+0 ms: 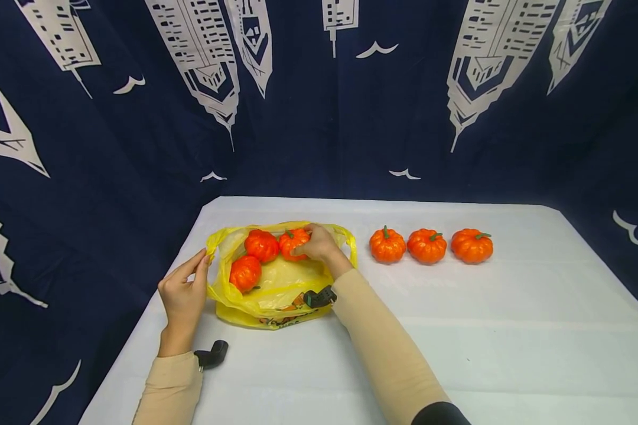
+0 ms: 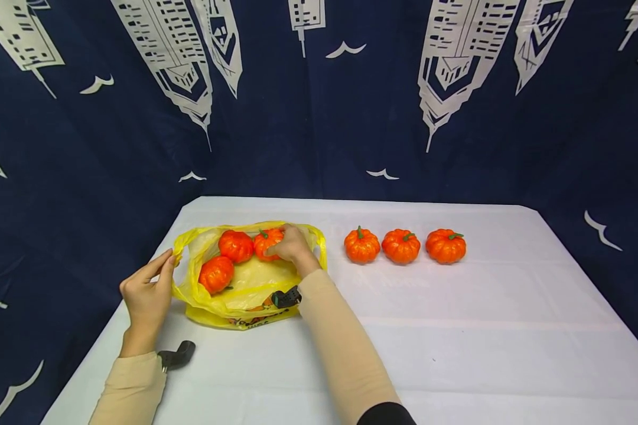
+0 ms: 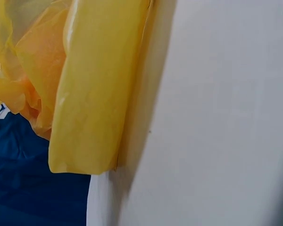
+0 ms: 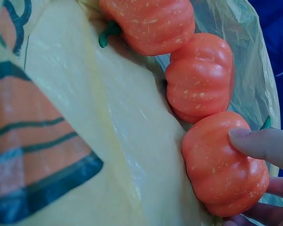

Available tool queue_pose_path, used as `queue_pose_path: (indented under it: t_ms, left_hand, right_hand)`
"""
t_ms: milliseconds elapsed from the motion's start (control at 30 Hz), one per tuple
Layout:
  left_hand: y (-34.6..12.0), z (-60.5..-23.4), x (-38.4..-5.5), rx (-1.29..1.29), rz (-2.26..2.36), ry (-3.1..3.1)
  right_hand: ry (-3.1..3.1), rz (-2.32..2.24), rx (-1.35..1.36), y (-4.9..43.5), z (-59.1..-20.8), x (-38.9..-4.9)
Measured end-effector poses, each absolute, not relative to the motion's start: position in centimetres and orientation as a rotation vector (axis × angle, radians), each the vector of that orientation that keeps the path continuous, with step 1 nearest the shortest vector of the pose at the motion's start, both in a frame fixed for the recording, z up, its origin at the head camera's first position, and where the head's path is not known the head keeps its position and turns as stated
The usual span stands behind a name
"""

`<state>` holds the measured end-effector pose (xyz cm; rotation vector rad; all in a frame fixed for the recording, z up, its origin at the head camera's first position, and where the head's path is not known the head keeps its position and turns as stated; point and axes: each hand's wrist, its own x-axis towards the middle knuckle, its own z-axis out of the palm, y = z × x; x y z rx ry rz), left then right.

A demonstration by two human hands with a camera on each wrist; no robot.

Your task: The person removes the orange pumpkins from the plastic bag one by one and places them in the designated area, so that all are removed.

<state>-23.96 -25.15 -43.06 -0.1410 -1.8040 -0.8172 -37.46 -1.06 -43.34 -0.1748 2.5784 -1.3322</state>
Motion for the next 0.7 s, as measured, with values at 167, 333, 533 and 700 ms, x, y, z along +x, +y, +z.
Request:
queue_pose_path:
  t_ms: [167, 333, 533, 700]
  left_hand:
    - [-25.16, -43.05, -23.95, -0.146, -0.829, -1.8]
    - [-25.15, -43.06, -23.99, -0.149, -0.828, -1.797]
    - [-25.15, -43.12, -24.03, -0.143, -0.809, -1.807]
    - [-25.15, -43.18, -24.02, -0.14, -0.802, -1.808]
  right_hand:
    - [2.591, -1.302, -0.188, -1.0, -43.21, -37.28]
    - [2.586, -1.305, -0.194, -0.88, -43.26, -37.16]
    - [2.564, -1.318, -0.219, -0.63, -43.08, -37.03]
    - [2.501, -1.389, -0.267, -0.24, -43.03, -36.89]
